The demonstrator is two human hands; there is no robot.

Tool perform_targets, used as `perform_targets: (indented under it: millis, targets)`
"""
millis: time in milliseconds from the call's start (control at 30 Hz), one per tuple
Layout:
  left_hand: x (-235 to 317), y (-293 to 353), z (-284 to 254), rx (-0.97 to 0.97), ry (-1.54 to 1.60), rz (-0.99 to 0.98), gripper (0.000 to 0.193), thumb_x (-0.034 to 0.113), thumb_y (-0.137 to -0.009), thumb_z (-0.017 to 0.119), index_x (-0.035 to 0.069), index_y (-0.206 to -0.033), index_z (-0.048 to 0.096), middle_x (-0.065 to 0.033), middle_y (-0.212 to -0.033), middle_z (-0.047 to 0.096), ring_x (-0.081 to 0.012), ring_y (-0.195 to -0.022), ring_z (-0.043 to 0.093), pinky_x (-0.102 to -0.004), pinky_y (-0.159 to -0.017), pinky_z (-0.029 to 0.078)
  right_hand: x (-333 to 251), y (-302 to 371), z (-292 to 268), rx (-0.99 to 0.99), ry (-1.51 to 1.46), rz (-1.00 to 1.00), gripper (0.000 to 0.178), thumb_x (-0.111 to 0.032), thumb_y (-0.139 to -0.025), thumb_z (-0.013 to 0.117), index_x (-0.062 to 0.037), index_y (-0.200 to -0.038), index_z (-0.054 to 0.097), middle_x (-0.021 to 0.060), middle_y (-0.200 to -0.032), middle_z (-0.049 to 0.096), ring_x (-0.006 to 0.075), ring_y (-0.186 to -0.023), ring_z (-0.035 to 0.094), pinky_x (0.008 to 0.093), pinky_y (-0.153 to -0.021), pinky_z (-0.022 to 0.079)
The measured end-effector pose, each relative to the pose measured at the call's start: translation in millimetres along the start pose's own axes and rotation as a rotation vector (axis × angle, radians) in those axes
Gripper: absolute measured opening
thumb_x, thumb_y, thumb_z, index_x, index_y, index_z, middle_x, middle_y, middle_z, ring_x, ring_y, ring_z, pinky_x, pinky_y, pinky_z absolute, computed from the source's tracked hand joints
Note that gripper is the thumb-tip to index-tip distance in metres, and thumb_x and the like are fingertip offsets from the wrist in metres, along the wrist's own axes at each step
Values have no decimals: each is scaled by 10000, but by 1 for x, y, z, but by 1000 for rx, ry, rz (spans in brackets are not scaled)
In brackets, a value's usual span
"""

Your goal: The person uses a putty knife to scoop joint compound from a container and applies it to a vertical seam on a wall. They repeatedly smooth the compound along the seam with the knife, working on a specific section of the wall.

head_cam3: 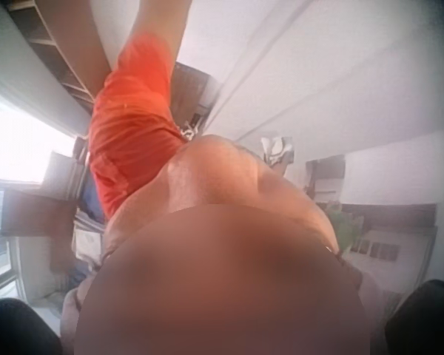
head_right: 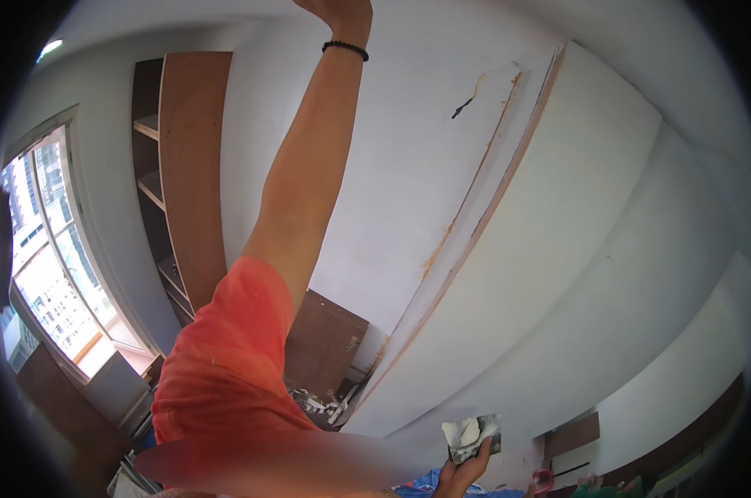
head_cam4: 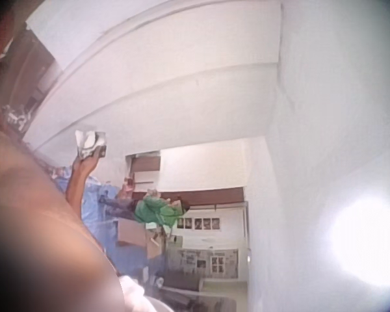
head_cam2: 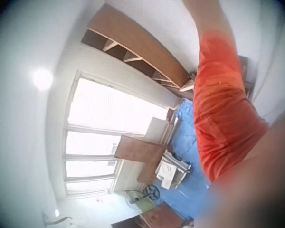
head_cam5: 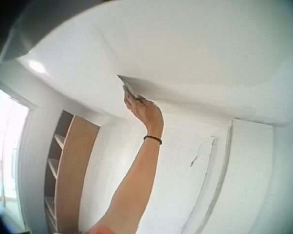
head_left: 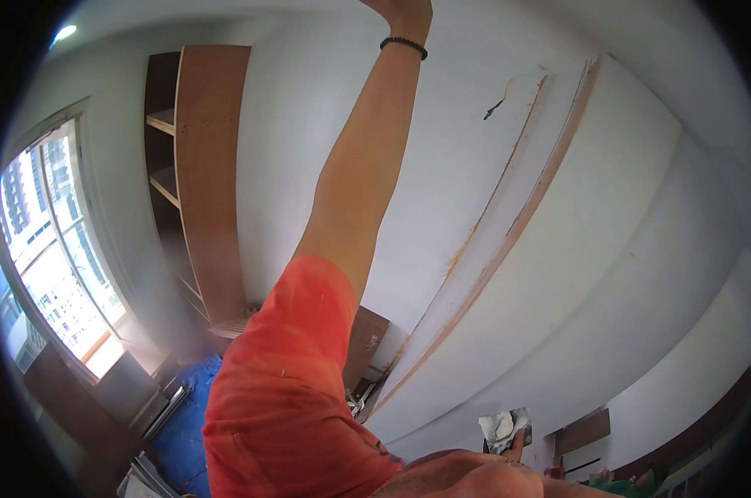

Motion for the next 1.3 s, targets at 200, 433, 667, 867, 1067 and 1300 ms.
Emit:
perform_targets:
  millis: [200,433,667,867,1067,1300]
  targets:
    - [38,38,27,-60,70,-31,555,-57,-1011,395,-88,-1550,265,-305,-1538,327,-438,-1400,360,-490,-1185,306,-7,9,15,49,-35,-75,517,-382,-1045,514,-60,-1449,495,118,-1336,630,288,-1184,652,451,-942,587]
    - [-14,-6,-6,-26,32,1,495,25,-1066,368,-82,-1543,290,-261,-1508,375,-401,-1373,415,-437,-1161,357,7,-2,-6,78,-53,-37,523,-375,-1043,515,-46,-1450,495,118,-1342,633,292,-1191,653,451,-932,593]
    - [9,24,19,-28,110,-27,511,54,-1067,385,-84,-1547,279,-295,-1516,341,-434,-1393,374,-457,-1166,338,-3,11,-3,67,-88,-94,511,-375,-1045,516,-49,-1438,516,113,-1348,634,293,-1198,648,453,-956,580]
    - [70,85,47,-29,103,-69,572,56,-1038,436,-74,-1563,252,-308,-1536,306,-465,-1410,331,-508,-1178,300,-30,32,-45,112,-156,-180,520,-369,-1048,523,-25,-1438,509,131,-1353,626,292,-1196,648,453,-956,574]
    - [161,140,75,-55,217,-208,660,21,-1007,443,-55,-1594,151,-320,-1580,231,-460,-1459,257,-532,-1208,246,-58,69,-95,208,-201,-293,521,-369,-1049,530,-13,-1429,512,138,-1354,622,293,-1203,641,432,-957,560]
    - [293,239,132,-234,-5,-202,720,-52,-964,443,-75,-1594,94,-365,-1614,122,-488,-1511,137,-548,-1245,150,-82,112,-138,359,-207,-399,545,-363,-1059,505,-4,-1467,469,141,-1402,586,298,-1235,618,424,-979,545]
Point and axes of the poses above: each hand's wrist, its own y-axis away from the middle knuckle, its own z-axis out of the palm, x = y × z, the point moved 9 cm from there along -y, towards the middle knuckle
